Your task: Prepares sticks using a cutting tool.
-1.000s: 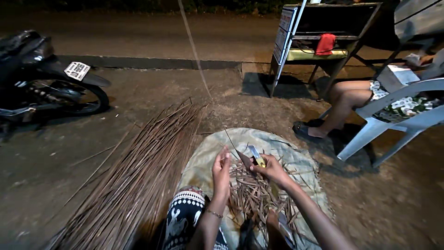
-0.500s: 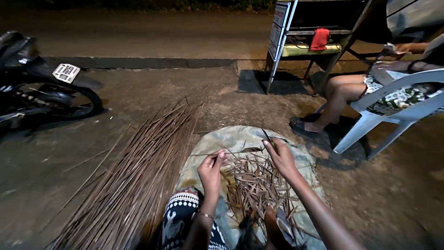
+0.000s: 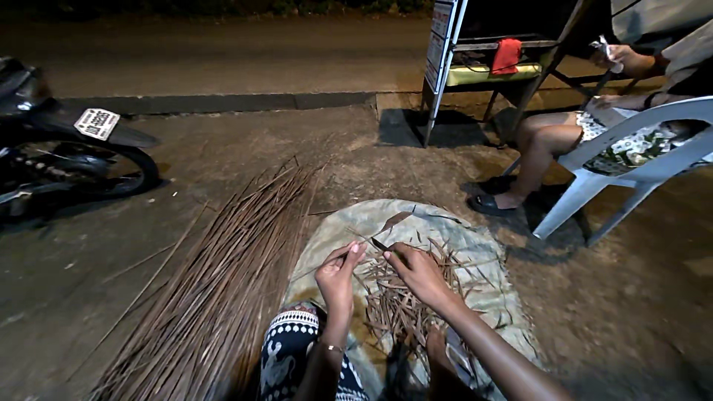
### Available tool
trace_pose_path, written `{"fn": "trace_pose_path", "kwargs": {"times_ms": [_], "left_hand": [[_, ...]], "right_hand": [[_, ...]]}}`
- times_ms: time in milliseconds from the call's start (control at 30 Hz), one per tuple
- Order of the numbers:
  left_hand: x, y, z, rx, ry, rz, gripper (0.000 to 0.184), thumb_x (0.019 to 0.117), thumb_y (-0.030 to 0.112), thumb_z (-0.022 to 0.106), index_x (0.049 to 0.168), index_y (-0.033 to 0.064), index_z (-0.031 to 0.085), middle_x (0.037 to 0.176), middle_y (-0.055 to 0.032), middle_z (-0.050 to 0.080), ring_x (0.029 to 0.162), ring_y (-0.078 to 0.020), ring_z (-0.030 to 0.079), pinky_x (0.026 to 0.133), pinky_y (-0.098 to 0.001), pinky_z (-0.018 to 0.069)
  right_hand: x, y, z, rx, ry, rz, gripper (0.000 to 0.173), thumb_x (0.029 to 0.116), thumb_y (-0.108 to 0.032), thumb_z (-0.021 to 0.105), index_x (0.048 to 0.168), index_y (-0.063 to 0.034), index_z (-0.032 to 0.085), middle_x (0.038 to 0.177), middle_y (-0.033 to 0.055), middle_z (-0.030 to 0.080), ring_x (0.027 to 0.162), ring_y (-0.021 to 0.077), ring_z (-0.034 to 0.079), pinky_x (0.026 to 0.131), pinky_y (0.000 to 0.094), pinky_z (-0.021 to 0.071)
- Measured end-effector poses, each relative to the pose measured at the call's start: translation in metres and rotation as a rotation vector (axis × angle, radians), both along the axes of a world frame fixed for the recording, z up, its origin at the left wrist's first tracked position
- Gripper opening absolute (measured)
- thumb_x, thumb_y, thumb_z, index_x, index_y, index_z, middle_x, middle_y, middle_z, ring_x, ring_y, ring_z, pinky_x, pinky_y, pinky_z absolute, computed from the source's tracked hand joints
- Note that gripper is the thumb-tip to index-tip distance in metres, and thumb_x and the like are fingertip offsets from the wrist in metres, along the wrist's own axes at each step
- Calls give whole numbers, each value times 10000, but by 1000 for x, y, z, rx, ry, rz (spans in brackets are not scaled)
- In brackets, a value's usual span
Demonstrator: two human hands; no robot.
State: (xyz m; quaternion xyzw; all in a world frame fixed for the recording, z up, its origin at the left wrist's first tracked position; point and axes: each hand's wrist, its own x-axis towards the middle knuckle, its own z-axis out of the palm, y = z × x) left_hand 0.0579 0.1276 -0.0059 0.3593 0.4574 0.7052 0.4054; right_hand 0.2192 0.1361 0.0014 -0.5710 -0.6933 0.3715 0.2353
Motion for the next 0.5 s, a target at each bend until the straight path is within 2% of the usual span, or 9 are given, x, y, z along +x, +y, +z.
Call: {"fn": "trace_pose_path", "kwargs": {"times_ms": [233,367,500], "left_hand": [[2,-3,-4,94,103,-61,161,866,-164,660,962,-58,733,905,-62,786,831,-131,769,801,-279,641],[4,-4,-13,153,219,-131,135,860,-135,686,967,-72,738,933,-77,784,861,-142,770,822,-284,639],[9,-5,-18,168,257,-195,114,862,-115,692,955,-75,746,969,-95,772,897,-148,763,845,-288,635]], "right_hand": [[8,6,-1,-43,66,-42,409,1089,-416,437,1176,-104,686,815,65,609,731,221,575,714,470,462],[23,18,-14,-79,129,-63,394,1080,-418,460,1130,-116,709,805,32,595,712,181,543,708,453,453],[34,22,-14,-65,75,-97,381,1073,-417,477,1135,-120,707,837,60,631,764,222,585,738,499,460]]}}
